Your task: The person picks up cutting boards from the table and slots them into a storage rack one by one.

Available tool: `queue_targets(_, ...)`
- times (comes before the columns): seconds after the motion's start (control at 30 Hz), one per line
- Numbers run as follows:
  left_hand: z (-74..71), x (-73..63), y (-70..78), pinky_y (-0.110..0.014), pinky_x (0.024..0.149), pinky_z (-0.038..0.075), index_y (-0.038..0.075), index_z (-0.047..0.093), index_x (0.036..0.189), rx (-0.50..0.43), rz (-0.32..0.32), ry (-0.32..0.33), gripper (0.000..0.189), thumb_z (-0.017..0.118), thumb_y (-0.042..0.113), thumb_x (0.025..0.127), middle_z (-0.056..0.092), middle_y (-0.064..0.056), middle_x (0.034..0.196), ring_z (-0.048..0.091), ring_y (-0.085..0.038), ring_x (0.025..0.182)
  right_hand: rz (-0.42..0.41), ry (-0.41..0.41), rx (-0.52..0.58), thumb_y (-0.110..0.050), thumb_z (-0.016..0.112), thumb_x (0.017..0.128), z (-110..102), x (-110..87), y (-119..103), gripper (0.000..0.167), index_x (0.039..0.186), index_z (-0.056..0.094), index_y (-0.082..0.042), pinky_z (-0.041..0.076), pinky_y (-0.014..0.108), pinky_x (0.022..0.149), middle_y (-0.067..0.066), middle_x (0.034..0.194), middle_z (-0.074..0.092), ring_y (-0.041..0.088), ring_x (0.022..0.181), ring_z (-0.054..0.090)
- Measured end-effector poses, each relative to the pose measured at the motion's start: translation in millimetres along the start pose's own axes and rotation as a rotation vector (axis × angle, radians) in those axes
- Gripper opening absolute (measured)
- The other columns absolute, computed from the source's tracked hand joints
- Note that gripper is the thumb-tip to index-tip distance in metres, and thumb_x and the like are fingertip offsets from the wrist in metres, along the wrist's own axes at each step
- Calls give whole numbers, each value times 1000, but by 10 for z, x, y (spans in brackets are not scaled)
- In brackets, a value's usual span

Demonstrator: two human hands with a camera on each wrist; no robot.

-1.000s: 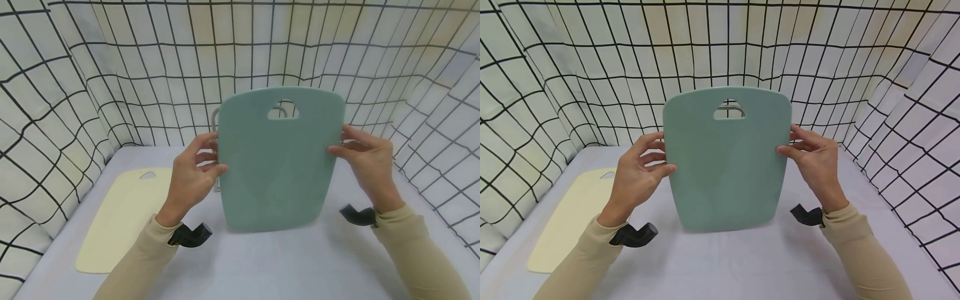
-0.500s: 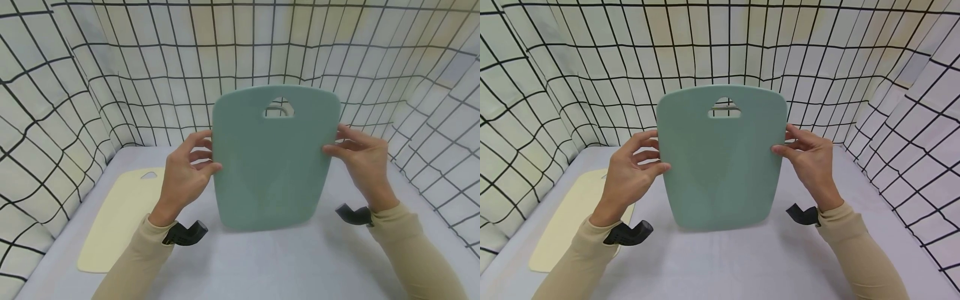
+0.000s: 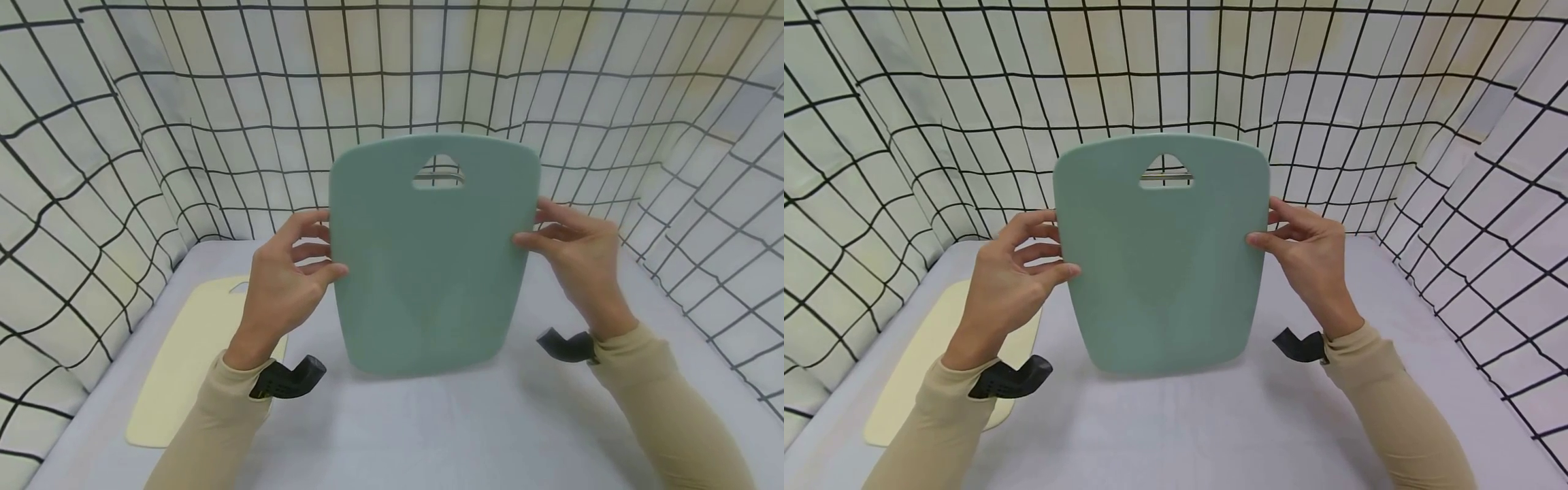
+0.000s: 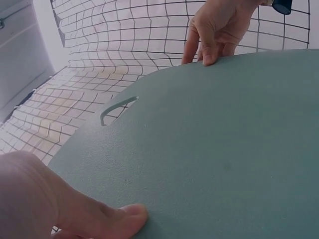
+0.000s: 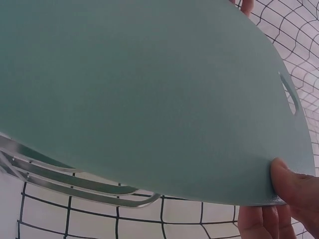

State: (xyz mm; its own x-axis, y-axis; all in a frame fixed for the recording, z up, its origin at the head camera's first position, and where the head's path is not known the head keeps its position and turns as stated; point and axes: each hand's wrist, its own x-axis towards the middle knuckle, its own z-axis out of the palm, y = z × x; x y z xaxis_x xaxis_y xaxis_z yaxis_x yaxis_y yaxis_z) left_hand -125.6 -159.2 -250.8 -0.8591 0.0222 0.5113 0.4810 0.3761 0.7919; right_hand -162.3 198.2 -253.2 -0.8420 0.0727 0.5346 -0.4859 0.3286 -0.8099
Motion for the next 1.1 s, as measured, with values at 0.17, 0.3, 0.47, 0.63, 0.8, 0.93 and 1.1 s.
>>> queue_targets(0.17, -37, 3, 9, -19, 84, 63, 15, 65, 133, -14, -11, -2, 64, 72, -17, 79, 64, -9, 109, 72, -7, 88, 5, 2, -5, -3, 87, 80, 42, 2, -9, 54, 130, 72, -18, 61, 16, 85, -10, 97, 78, 9, 76, 77)
queue_targets(0.3, -56, 5, 12, -19, 84, 63, 14, 65, 133, -12, -18, -2, 64, 72, -18, 78, 64, -8, 111, 72, -7, 89, 15, 8, -28, -5, 87, 81, 70, 1, -17, 53, 130, 72, -22, 61, 17, 85, -12, 97, 77, 9, 76, 76)
queue_targets(0.47, -100, 3, 21, -17, 84, 62, 14, 64, 134, 7, -38, 5, 64, 73, -17, 79, 64, -7, 114, 72, -6, 90, 15, 14, -31, -6, 87, 81, 110, 0, -35, 54, 130, 72, -23, 61, 17, 85, -13, 99, 77, 8, 79, 77)
queue_targets(0.63, -160, 8, 31, -16, 84, 61, 15, 64, 134, 28, -28, 20, 64, 74, -17, 79, 65, -7, 112, 71, -6, 89, -8, 1, -20, -7, 87, 82, 162, 32, -49, 54, 131, 72, -23, 62, 18, 85, -12, 98, 77, 9, 77, 76)
queue_targets(0.8, -197, 4, 37, -17, 84, 62, 16, 65, 134, 36, -32, 29, 64, 74, -16, 79, 65, -4, 113, 72, -6, 90, -29, 5, 22, -4, 88, 80, 180, 42, -66, 54, 129, 73, -18, 63, 19, 83, -12, 95, 78, 9, 73, 76)
queue_targets(0.93, -231, -2, 34, -19, 84, 63, 17, 65, 133, 35, -51, 35, 64, 74, -15, 79, 65, -1, 112, 73, -7, 90, -40, 6, 60, 0, 89, 77, 205, 47, -83, 55, 128, 73, -13, 63, 20, 80, -10, 93, 78, 9, 70, 75)
queue_targets(1.1, -277, 9, 31, -20, 82, 63, 18, 66, 133, 41, -56, 53, 64, 74, -14, 78, 64, 3, 110, 73, -8, 89, -36, -5, 56, -1, 88, 78, 250, 62, -112, 54, 128, 73, -16, 63, 20, 82, -10, 93, 77, 10, 70, 75)
